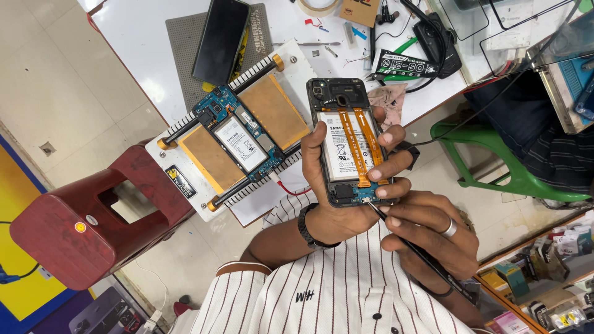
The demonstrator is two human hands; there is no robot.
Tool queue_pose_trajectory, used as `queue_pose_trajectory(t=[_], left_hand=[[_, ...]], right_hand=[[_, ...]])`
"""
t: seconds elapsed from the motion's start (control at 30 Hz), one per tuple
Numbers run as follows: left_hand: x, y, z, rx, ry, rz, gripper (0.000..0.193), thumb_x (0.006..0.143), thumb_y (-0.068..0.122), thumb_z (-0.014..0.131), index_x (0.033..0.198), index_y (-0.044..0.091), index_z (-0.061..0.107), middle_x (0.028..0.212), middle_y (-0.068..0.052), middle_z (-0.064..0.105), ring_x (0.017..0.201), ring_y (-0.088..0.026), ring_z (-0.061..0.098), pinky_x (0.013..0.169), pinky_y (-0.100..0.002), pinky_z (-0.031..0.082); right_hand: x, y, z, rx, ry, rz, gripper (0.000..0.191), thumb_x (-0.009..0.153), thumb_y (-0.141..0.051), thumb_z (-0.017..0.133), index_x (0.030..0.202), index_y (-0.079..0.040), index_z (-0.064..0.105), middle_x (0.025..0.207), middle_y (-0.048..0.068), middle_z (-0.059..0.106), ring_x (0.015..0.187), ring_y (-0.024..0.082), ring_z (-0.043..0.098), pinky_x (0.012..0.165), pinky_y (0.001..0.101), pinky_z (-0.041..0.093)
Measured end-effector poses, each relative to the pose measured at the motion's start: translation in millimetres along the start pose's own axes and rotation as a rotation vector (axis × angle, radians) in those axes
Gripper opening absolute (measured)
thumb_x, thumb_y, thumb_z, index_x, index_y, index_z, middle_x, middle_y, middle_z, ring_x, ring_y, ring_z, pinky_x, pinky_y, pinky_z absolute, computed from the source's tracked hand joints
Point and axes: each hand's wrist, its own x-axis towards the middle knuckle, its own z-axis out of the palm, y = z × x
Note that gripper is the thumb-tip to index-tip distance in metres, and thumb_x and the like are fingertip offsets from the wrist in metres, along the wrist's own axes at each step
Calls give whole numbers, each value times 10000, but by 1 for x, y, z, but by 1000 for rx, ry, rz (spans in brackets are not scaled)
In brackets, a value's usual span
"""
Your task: The person holds a disassembled smartphone with its battery exposed and uses a small hand tool to pry and adjust components along the phone's edge and interior. They reposition the phone repeatedly while working on it over a repair bench.
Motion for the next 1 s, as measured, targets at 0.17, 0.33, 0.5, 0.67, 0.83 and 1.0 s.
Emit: queue_pose_trajectory(t=[0.17,0.33,0.5,0.67,0.83,1.0], left_hand=[[0,-1,0,-2,-5,3,646,1036,596,537,1364,41,498,1080,-95,476,800,-151,496,697,-319,464],[-3,-1,2,6,10,-10,638,1045,599,537,1367,49,499,1073,-91,477,794,-150,493,694,-316,465],[-3,-1,3,0,-4,3,635,1039,595,538,1361,49,500,1060,-87,479,790,-149,499,691,-316,463],[-4,-2,3,19,-7,-3,623,1043,587,541,1353,49,497,1056,-88,479,793,-147,505,693,-315,464],[-5,-3,4,22,-3,13,623,1037,584,544,1345,44,495,1057,-89,477,791,-149,505,690,-318,467],[-5,-4,4,23,-21,13,620,1046,579,541,1347,39,494,1055,-90,476,793,-146,506,695,-320,474]], right_hand=[[1,4,0,-18,23,-58,340,796,-121,841,1086,-33,689,1082,107,711,1057,256,706,871,360,593],[-3,3,4,-4,43,-60,348,793,-117,828,1099,-32,687,1112,115,709,1069,274,696,901,392,597],[-3,1,3,-18,22,-71,353,788,-131,825,1097,-32,686,1114,120,711,1074,287,697,909,410,601],[3,2,4,1,21,-157,335,810,-137,829,1074,0,674,1084,133,703,1051,299,716,910,440,609],[3,-1,8,-18,76,-156,317,820,-149,820,1054,8,673,1061,136,709,1044,311,723,910,461,610],[2,2,5,-13,54,-177,314,825,-147,816,1054,14,675,1064,144,707,1047,314,723,905,455,617]])
